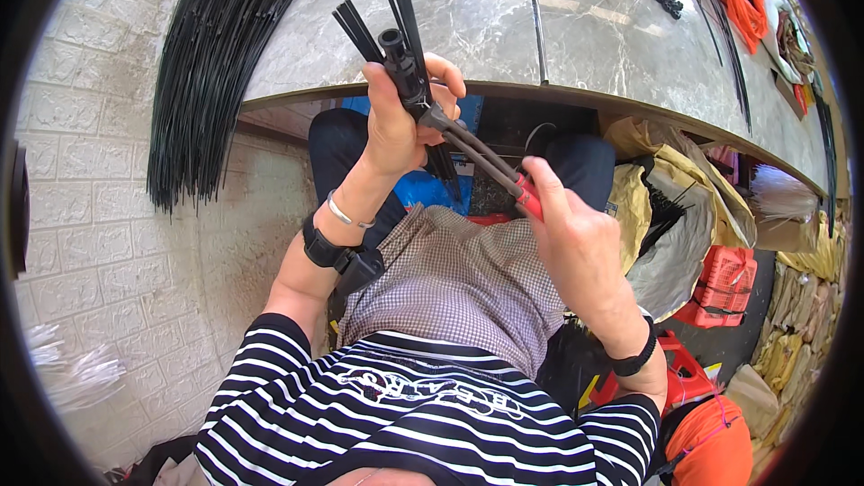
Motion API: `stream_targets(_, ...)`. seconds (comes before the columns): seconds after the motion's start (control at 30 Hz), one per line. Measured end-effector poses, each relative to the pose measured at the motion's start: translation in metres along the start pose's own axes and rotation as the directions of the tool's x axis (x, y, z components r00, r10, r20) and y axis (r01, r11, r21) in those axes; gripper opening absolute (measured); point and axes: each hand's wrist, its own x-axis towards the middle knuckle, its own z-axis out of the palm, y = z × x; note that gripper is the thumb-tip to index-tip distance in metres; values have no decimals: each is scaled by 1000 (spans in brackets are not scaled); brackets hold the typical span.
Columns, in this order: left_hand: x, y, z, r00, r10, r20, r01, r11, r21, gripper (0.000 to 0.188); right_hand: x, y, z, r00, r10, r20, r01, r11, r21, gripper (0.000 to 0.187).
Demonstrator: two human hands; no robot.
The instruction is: Assembling umbrella frame components using pliers and thin metal wires.
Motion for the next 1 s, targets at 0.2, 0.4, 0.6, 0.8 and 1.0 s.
stream_targets(0.2,1,-5,-8,998,1,57,6,993,-119,95,-5,-4,-12,946,40,321,-251,716,652,30)
stream_targets(0.4,-5,-4,-6,993,60,97,-52,995,-85,95,0,3,-22,799,-150,583,-486,410,772,17)
stream_targets(0.6,-8,7,-1,999,39,17,-40,998,52,93,-7,-18,-9,994,-52,-92,55,998,31,42)
stream_targets(0.8,-11,7,1,997,70,27,-71,997,13,90,-19,-19,-11,995,-36,90,-11,877,481,49)
stream_targets(1.0,-12,11,0,997,77,5,-77,997,16,91,-19,-17,-17,842,18,539,-529,225,818,23)
